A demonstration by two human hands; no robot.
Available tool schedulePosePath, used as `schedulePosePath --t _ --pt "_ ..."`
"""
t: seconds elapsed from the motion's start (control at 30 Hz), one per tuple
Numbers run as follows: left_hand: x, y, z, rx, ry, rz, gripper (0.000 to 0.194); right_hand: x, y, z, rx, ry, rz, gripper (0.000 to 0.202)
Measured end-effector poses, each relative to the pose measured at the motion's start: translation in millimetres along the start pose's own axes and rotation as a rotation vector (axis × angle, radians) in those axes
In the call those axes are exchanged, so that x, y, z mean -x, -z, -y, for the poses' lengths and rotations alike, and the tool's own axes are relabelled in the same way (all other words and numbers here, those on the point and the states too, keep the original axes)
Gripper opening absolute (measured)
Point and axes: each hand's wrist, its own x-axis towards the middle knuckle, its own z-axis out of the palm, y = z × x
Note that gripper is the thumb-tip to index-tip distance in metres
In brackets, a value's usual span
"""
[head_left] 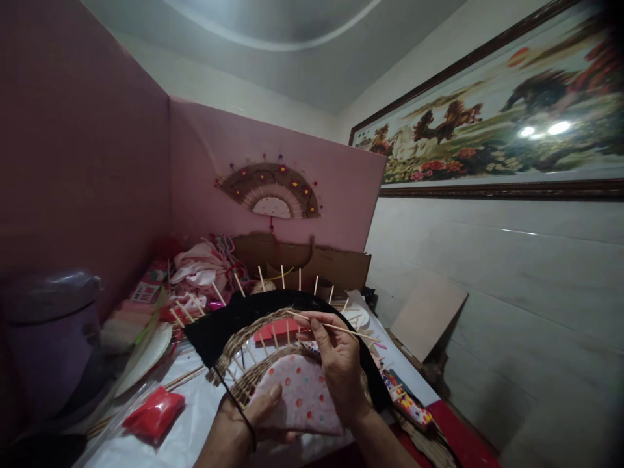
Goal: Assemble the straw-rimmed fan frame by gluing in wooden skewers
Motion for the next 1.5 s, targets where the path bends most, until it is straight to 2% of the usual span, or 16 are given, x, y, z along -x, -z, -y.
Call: schedulePosePath --t 0.23,0.43,0.53,0.8,1.03,1.1,1.23,1.5 --pt "2 -0.2 0 0.024 -0.036 0.071 0.066 -3 2 0 -0.046 -0.005 -0.024 0.020" --pt "4 -2.2 -2 0.022 -0.017 0.008 0.075 -11 4 -4 -0.143 -0.088 -0.122 0.025" --pt "2 -0.6 -1 0.010 -0.023 0.014 0.078 -14 6 -6 -0.191 -0.099 -0.154 0.027" --pt "1 1.7 0 0.010 -0.031 0.024 0.073 -14 8 -4 -0.271 -0.063 -0.164 0.023" --pt "-7 5.5 6 0.014 0.007 0.065 0.070 -14 5 -7 -0.207 -0.039 -0.105 0.021" --pt "-6 4.6 5 0.007 0.019 0.051 0.069 -15 5 -8 -0.199 -0.037 -0.100 0.020" --pt "4 -0.9 -2 0.008 -0.044 -0.009 0.067 -15 4 -8 -0.167 -0.034 -0.082 0.020" --pt "11 -6.0 -6 0.012 -0.049 -0.020 0.071 -15 5 -8 -0.155 -0.028 -0.100 0.021"
